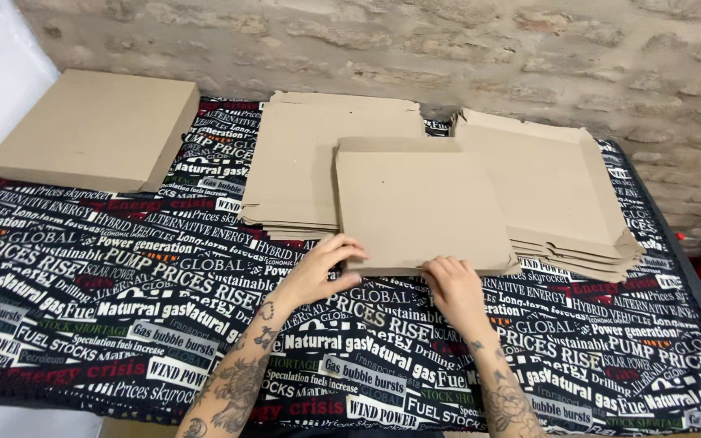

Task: The person assembles cardboard pizza boxes by folding the pre-scored edges and tucking in the flaps, placing each completed box to the side.

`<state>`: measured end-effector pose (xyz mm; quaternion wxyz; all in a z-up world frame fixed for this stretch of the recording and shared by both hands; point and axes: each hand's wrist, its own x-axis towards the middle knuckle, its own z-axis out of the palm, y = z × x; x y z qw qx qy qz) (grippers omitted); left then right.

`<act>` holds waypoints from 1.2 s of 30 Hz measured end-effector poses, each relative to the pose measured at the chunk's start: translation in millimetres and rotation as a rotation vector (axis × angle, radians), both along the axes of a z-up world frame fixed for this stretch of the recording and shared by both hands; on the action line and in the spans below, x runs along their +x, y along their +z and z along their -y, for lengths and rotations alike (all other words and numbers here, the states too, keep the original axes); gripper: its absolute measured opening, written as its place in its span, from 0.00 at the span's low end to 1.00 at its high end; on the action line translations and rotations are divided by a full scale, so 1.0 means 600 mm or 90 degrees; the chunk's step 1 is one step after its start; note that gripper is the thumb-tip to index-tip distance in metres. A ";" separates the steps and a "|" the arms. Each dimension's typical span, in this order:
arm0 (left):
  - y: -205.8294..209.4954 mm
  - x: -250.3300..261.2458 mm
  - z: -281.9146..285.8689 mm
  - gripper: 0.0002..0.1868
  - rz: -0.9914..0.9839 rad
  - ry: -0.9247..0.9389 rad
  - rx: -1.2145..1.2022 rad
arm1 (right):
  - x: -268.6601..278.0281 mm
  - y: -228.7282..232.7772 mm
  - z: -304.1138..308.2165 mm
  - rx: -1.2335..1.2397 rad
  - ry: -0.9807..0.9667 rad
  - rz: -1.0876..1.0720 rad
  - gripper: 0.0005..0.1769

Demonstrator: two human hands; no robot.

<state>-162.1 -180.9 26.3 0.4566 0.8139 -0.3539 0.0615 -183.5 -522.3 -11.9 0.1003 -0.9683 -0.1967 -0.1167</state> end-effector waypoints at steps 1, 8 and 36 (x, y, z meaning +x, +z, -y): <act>0.013 -0.005 -0.004 0.24 0.000 -0.004 0.032 | -0.003 0.003 -0.016 0.020 -0.006 -0.015 0.09; -0.057 0.068 -0.077 0.04 0.055 0.088 0.027 | -0.057 0.141 -0.022 0.117 0.044 -0.099 0.10; -0.041 0.030 -0.016 0.10 0.003 0.066 -0.007 | 0.024 0.025 -0.054 0.151 -0.031 0.006 0.08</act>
